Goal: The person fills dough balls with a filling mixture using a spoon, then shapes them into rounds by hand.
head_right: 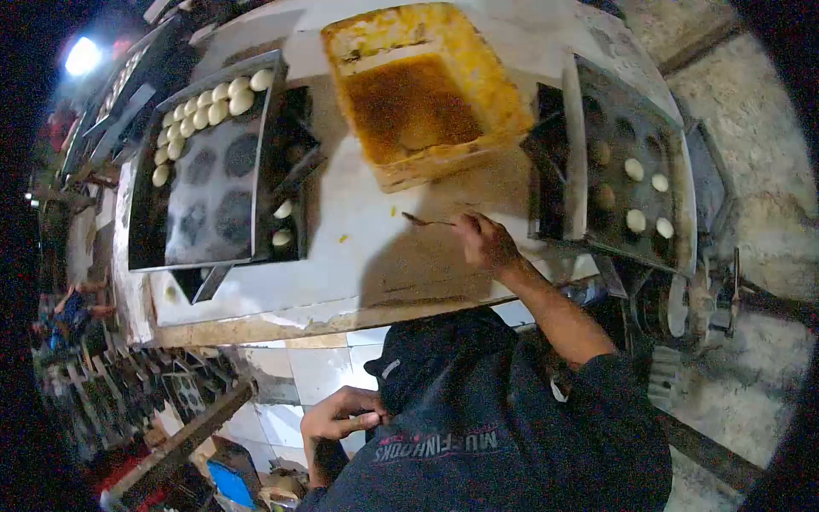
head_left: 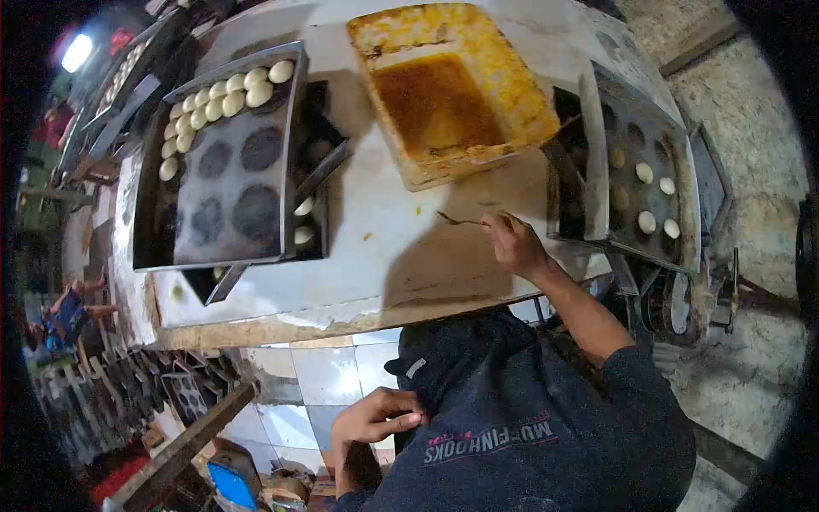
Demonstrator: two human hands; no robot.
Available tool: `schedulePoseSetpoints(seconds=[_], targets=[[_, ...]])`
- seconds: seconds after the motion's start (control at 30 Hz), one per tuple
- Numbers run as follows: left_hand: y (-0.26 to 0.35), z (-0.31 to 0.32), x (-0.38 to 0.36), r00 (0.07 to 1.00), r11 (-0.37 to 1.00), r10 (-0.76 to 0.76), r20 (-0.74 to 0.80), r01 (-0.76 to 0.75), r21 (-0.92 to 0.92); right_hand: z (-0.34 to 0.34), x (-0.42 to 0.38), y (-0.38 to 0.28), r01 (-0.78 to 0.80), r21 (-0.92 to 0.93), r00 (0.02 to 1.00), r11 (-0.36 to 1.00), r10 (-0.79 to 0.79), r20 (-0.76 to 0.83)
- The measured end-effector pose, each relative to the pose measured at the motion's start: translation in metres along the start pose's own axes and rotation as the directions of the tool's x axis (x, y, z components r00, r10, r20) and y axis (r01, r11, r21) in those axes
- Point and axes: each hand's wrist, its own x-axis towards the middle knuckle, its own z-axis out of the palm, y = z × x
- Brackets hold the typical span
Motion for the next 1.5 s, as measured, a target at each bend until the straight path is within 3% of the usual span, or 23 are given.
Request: schedulePoseSetpoints(seconds=[0.07,0.17,0.23,0.27,0.33,0.47,0.53,0.57,0.63,0.7,0.8,0.87,0.9,0.97,1.0,1.03,1.1,1.17,1.23,1.27,1.37,1.43,1.5], targets=[[0.0,-0.004,0.016,0.992,0.998,-0.056,0.11,0.053,0.033,-0.056,0.0,-0.037,0.141,-0.132,0.983,0.981,-0.155,-0.097],[0.009,0.006,0.051,0.999,0.999,0.045,0.011,-0.045,-0.022,-0.151,-0.019,-0.068,0.017,-0.09,0.97,0.996,-0.038,-0.241],[0.016,0.013,0.068,0.999,1.0,-0.013,0.04,0.013,-0.005,-0.208,-0.04,-0.058,-0.203,-0.093,0.914,0.975,0.155,-0.374],[0.021,0.016,0.078,0.997,0.998,-0.047,0.057,0.049,-0.035,-0.23,-0.051,-0.03,-0.165,-0.334,0.891,0.928,-0.005,-0.454],[0.028,0.021,0.099,0.99,0.996,-0.09,0.107,0.088,0.025,-0.279,-0.072,0.008,-0.451,-0.321,0.87,0.833,0.33,-0.366],[0.037,0.034,0.141,0.941,0.951,-0.222,0.254,0.151,0.269,-0.313,-0.117,0.121,-0.347,-0.533,0.933,0.771,0.229,-0.276],[0.049,0.052,0.164,0.957,0.969,-0.202,0.209,0.165,0.185,-0.325,-0.112,0.155,-0.284,-0.431,0.952,0.856,0.307,-0.019],[0.056,0.06,0.173,0.973,0.983,-0.169,0.155,0.156,0.094,-0.327,-0.111,0.165,-0.282,-0.424,0.953,0.861,0.303,-0.018],[0.069,0.076,0.179,0.977,0.977,-0.186,0.109,0.172,0.124,-0.327,-0.104,0.181,-0.184,-0.499,0.929,0.847,0.316,0.193],[0.083,0.09,0.173,0.957,0.951,-0.287,-0.031,0.289,0.108,-0.337,-0.106,0.175,-0.153,-0.524,0.952,0.838,0.268,0.15],[0.066,0.093,0.163,0.936,0.93,-0.352,-0.018,0.352,0.104,-0.352,-0.118,0.143,-0.123,-0.591,0.978,0.797,0.197,0.063],[0.069,0.094,0.161,0.905,0.892,-0.426,-0.011,0.422,0.162,-0.354,-0.122,0.119,-0.252,-0.38,0.962,0.89,0.186,-0.201],[0.061,0.093,0.158,0.905,0.892,-0.426,-0.018,0.423,0.16,-0.352,-0.12,0.093,-0.246,-0.377,0.963,0.893,0.181,-0.2],[0.04,0.089,0.147,0.954,0.952,-0.298,0.035,0.3,-0.068,-0.333,-0.11,0.027,-0.288,-0.399,0.937,0.871,0.17,-0.305],[0.07,0.104,0.143,0.948,0.958,-0.27,-0.17,0.247,-0.145,-0.316,-0.106,0.005,-0.251,-0.209,0.954,0.945,0.205,-0.218],[0.05,0.089,0.135,0.969,0.967,-0.241,-0.044,0.237,-0.092,-0.296,-0.099,-0.016,-0.217,-0.001,0.97,0.976,0.215,-0.115],[0.034,0.083,0.105,0.953,0.951,-0.301,-0.035,0.297,-0.08,-0.213,-0.078,-0.036,0.026,0.182,0.992,0.983,-0.004,-0.123],[0.017,0.084,0.07,0.968,0.972,-0.229,-0.102,0.221,-0.077,-0.112,-0.052,-0.037,0.08,0.289,0.995,0.954,-0.06,-0.076],[0.004,0.086,0.036,0.989,0.967,-0.136,-0.064,0.118,-0.224,-0.013,-0.031,-0.017,0.117,0.116,0.99,0.986,-0.107,-0.087],[0.005,0.082,0.027,0.999,0.996,0.009,-0.046,-0.014,-0.09,0.014,-0.027,-0.017,0.117,0.113,0.99,0.987,-0.108,-0.085],[-0.02,0.086,-0.024,0.972,0.994,-0.009,-0.233,-0.016,-0.106,0.071,-0.008,-0.01,0.128,-0.033,0.989,0.991,-0.13,-0.071],[-0.031,0.082,-0.047,0.98,0.993,-0.014,-0.198,-0.01,-0.116,0.094,-0.004,-0.007,0.059,0.093,0.988,0.994,-0.045,-0.145],[-0.042,0.074,-0.056,0.99,0.991,-0.022,-0.137,0.004,-0.13,0.09,0.0,-0.015,0.069,-0.096,0.985,0.993,-0.083,-0.152]])
